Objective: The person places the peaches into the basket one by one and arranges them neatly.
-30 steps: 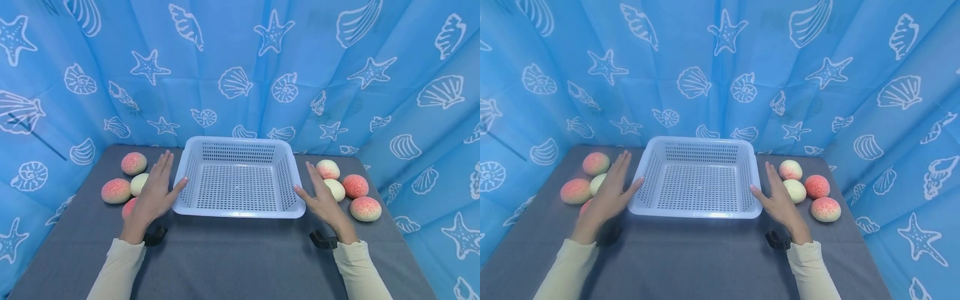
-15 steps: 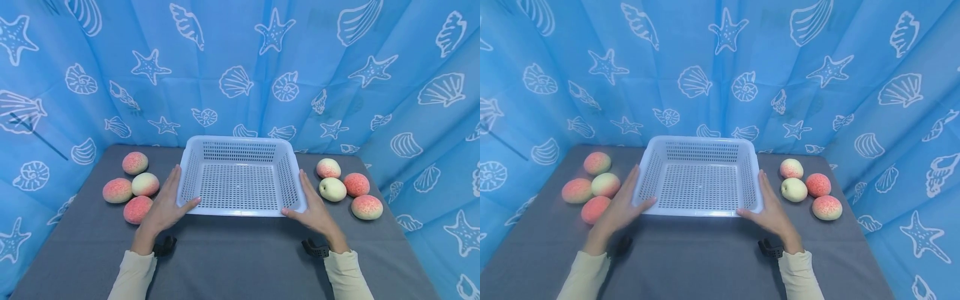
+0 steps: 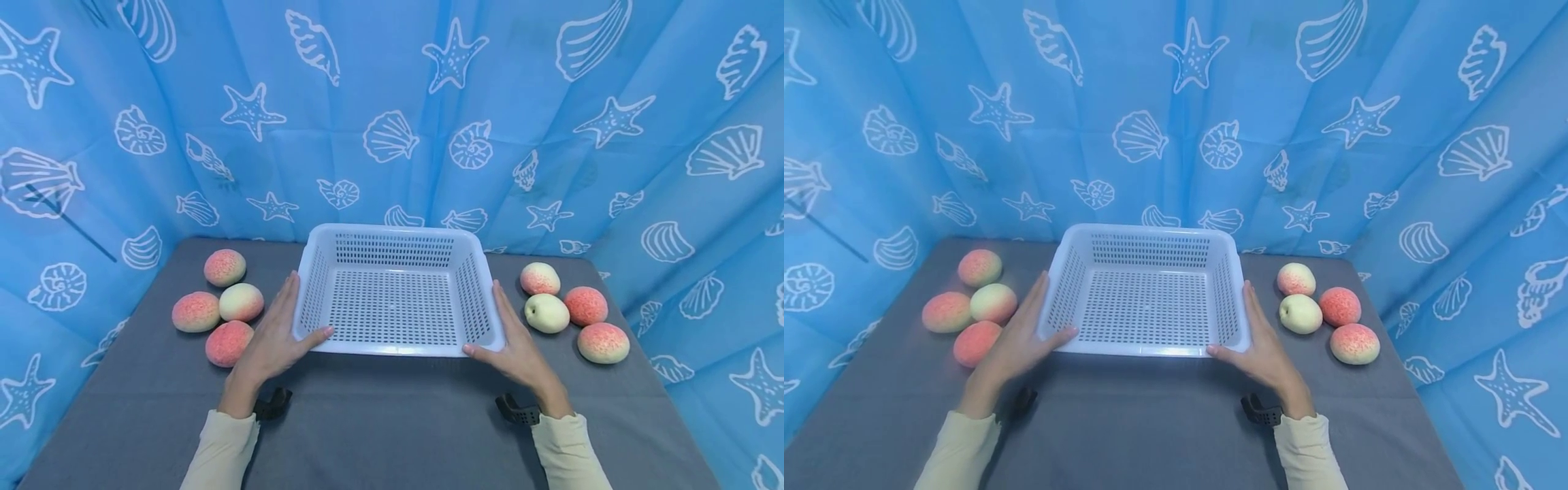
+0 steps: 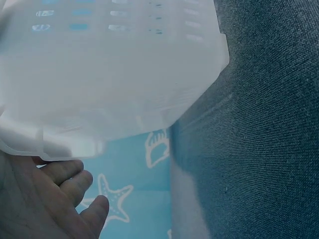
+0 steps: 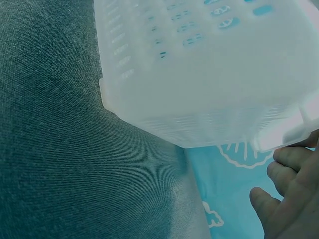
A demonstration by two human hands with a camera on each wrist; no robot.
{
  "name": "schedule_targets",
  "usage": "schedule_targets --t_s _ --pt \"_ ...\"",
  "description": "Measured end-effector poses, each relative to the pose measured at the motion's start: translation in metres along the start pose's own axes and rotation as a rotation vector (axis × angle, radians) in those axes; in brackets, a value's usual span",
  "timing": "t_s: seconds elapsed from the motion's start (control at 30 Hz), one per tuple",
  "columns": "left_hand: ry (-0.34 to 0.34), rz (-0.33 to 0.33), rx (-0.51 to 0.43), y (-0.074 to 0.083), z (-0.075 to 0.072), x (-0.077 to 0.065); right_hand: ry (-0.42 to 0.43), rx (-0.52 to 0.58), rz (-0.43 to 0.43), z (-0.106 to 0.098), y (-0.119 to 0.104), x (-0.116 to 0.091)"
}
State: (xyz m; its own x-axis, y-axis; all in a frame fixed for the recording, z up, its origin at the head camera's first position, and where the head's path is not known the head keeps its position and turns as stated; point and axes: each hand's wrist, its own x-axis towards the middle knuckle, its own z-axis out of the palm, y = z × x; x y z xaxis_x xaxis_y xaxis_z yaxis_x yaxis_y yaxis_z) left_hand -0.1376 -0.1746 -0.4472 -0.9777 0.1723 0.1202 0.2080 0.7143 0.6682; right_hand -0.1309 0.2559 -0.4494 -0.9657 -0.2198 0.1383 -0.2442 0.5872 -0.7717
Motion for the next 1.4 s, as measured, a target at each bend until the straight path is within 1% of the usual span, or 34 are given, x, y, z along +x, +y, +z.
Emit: schedule_targets --t_s 0.13,0.4,0.63,1.0,1.13,1.23,1.3,1.4 --pt "-0.003 -0.005 0.003 0.001 0.001 0.001 0.004 0.027 -0.005 0.000 0.001 -0.001" --pt "-0.006 0.002 -0.001 0.001 0.002 0.001 0.002 0.044 -0.005 0.001 0.003 -0.002" --pt "-0.012 -0.015 -0.015 0.001 0.004 0.000 0.003 0.048 -0.007 0.000 0.002 -0.004" --pt "-0.012 -0.002 -0.043 0.000 0.000 0.002 0.002 0.084 -0.011 0.002 0.001 -0.001" --pt "-0.011 -0.018 -0.040 0.000 -0.001 0.002 0.000 0.075 -0.016 0.002 0.002 0.001" --pt "-0.013 -0.028 -0.038 0.000 -0.001 0.002 0.004 0.068 -0.015 -0.002 0.002 0.000" --pt "-0.015 -0.027 -0.041 0.000 0.000 0.002 0.017 0.069 0.006 -0.007 0.001 -0.002" --pt "-0.010 -0.024 -0.040 -0.001 0.000 0.002 0.063 0.073 0.043 -0.018 0.000 -0.005"
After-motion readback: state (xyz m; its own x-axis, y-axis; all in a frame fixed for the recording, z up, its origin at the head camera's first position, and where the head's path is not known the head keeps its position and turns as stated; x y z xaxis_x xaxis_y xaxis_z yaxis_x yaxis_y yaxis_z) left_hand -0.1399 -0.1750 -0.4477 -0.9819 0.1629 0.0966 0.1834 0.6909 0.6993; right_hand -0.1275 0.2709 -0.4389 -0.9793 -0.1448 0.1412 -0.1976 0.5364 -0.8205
